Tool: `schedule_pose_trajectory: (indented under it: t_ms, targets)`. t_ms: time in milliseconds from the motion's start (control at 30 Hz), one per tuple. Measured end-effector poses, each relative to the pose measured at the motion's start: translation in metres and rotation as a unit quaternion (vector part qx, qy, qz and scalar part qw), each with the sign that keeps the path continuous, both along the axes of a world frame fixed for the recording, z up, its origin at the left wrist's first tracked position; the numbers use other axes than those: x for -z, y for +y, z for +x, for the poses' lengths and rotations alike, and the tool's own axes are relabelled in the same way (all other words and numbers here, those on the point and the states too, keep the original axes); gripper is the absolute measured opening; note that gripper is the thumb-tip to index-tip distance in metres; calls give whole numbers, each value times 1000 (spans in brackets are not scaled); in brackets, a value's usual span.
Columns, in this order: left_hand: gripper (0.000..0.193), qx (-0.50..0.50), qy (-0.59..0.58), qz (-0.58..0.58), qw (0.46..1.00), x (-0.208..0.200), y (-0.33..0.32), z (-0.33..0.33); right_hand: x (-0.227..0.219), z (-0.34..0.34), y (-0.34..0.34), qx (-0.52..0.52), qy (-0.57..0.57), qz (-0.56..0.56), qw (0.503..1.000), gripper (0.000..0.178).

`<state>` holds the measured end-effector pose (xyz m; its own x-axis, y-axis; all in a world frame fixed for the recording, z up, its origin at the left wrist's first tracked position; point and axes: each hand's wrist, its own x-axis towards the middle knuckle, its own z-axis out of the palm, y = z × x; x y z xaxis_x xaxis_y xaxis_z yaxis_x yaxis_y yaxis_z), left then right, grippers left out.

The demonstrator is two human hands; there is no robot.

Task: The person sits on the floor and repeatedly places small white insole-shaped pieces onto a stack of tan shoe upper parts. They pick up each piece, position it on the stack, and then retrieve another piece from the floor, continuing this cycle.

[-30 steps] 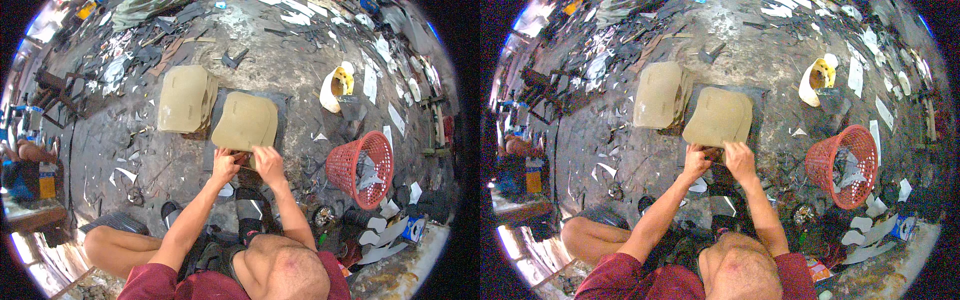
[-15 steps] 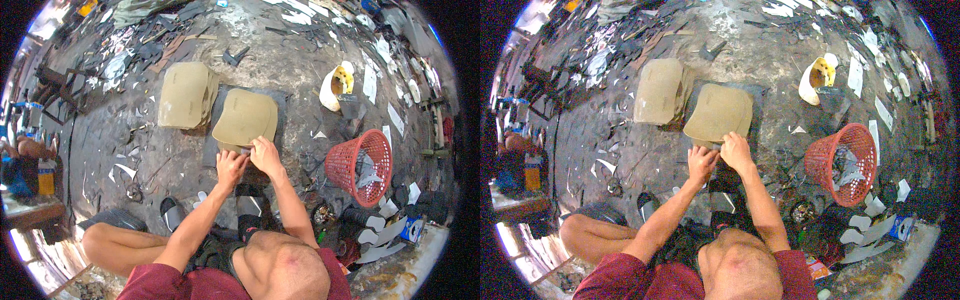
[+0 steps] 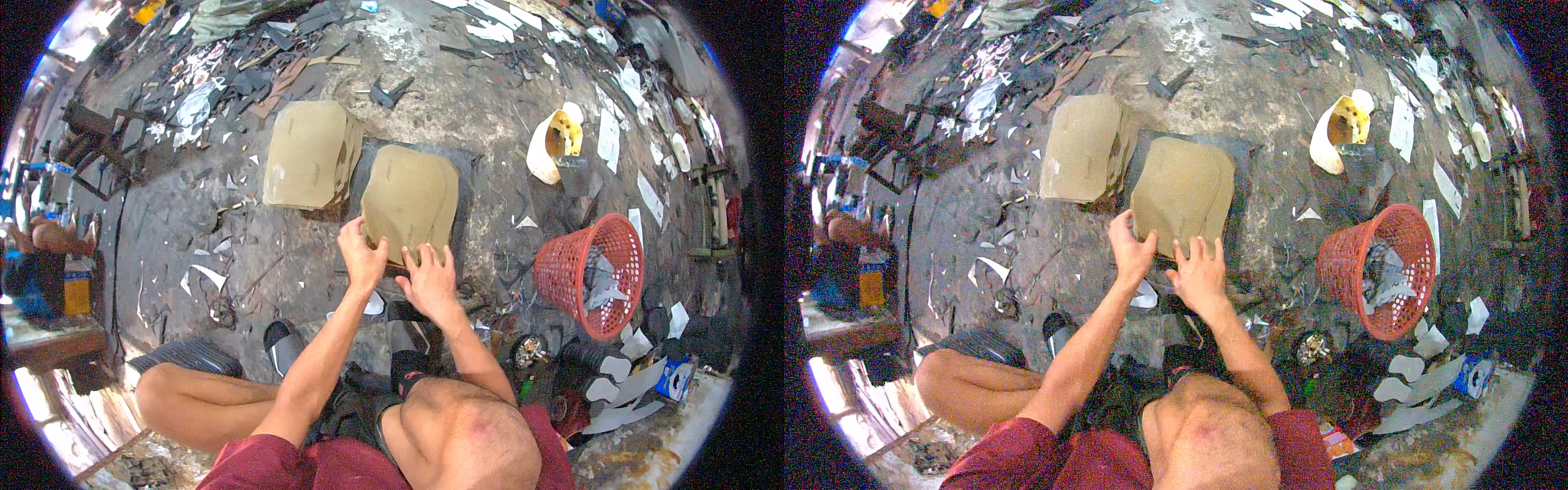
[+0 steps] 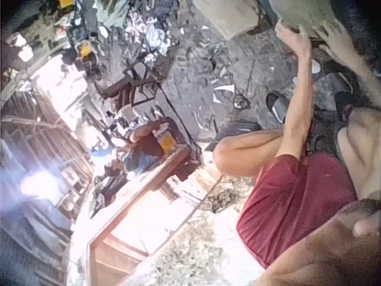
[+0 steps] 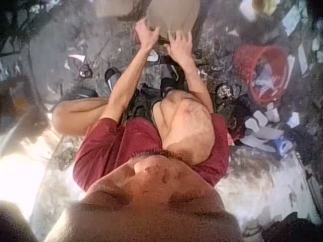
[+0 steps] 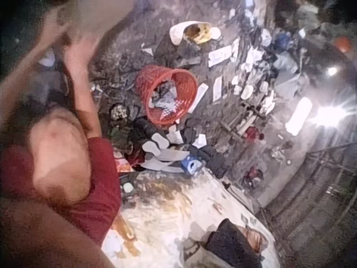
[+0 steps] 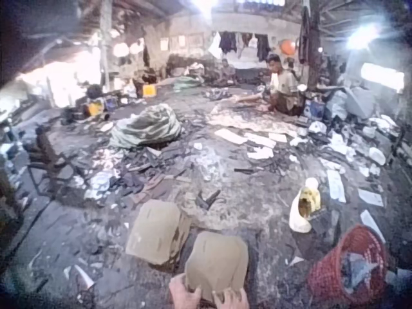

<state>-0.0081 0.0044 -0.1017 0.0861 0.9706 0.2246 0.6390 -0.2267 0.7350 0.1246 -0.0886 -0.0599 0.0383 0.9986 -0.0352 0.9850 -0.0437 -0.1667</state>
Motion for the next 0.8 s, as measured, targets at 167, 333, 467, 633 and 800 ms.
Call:
schedule_pose_trajectory:
  t_ms: [167, 333, 467, 633, 800]
  targets:
    - [54, -24, -344, -219, 913, -24, 0, 17, 15, 7, 11, 271, 434, 189, 838, 55]
    - [59, -59, -573, -377, 725, -43, -25, 0, 18, 28, 17, 430, 745, 68, 505, 71]
    - [55, -28, -608, -424, 670, -41, -40, -16, 6, 22, 15, 370, 859, -3, 353, 61]
    - [40, -106, -624, -519, 575, -24, -42, -27, -2, 15, 12, 315, 863, -5, 396, 41]
    - [38, -134, -638, -521, 552, -25, -39, -31, -9, 25, 5, 231, 916, -28, 328, 42]
